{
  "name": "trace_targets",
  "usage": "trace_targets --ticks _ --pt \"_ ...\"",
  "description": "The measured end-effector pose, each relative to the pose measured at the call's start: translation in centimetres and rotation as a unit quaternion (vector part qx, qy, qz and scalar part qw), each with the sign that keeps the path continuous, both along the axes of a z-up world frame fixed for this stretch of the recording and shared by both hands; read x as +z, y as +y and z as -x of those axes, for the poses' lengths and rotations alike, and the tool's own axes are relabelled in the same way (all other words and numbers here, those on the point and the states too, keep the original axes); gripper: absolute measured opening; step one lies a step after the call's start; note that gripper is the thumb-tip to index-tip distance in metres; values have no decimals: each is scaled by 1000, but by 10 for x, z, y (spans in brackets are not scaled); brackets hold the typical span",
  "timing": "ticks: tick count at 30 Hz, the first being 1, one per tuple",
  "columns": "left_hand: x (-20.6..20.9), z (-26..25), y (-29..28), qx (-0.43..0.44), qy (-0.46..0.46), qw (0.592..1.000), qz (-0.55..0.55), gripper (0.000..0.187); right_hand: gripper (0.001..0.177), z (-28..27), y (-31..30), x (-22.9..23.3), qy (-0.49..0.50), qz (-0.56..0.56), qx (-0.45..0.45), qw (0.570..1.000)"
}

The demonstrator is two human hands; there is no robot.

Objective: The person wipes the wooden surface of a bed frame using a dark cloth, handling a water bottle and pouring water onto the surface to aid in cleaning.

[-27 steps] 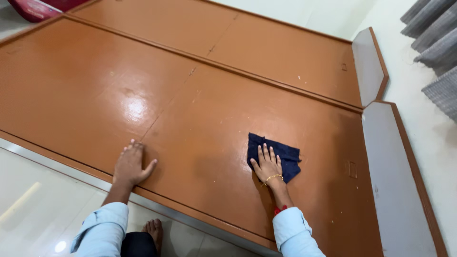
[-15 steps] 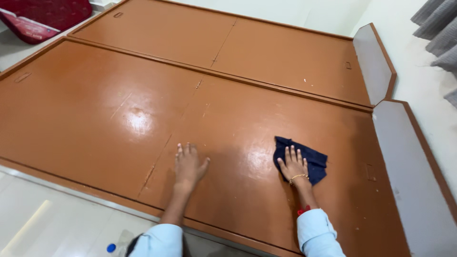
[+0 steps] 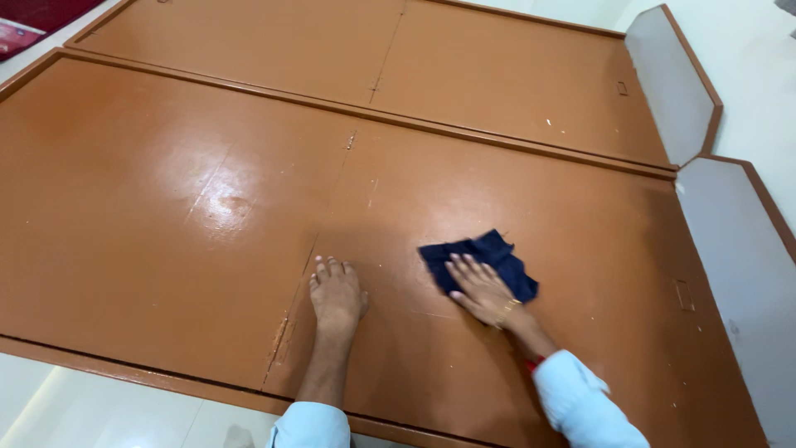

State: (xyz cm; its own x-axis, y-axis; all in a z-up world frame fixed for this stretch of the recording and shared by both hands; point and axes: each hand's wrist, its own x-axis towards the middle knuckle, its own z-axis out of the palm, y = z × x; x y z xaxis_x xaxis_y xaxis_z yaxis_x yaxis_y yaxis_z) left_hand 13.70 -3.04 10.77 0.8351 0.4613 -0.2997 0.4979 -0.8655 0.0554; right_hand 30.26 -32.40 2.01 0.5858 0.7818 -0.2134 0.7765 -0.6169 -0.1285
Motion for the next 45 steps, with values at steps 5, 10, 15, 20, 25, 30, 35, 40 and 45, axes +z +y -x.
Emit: trace_targets --ticks 5,10,15,20,25,30,35,40,45 --pt "-8 -1 5 -2 -3 1000 22 84 75 -51 -32 -6 -32 10 -142 989" --pt "-9 -1 -2 -4 -11 999 30 81 79 -81 38 2 -31 6 -164 986" --pt "-4 -2 -1 17 -16 998 66 83 77 -39 80 0 -63 5 -41 997" --pt "-7 1 7 45 2 996 74 86 70 -8 27 4 -18 -6 18 1000" --pt "-9 1 11 60 7 995 77 86 69 -49 31 9 -14 36 -67 997" --pt "-13 1 15 60 3 996 72 85 73 -80 112 0 -38 21 -79 996" --pt "-16 -1 22 63 2 994 90 85 71 -51 137 -7 -64 -2 45 997" --pt "-21 3 36 70 -20 991 116 84 70 -40 78 11 -7 -9 83 996" --pt "-18 4 43 59 -136 985 93 82 72 -56 96 10 -34 -11 -20 999"
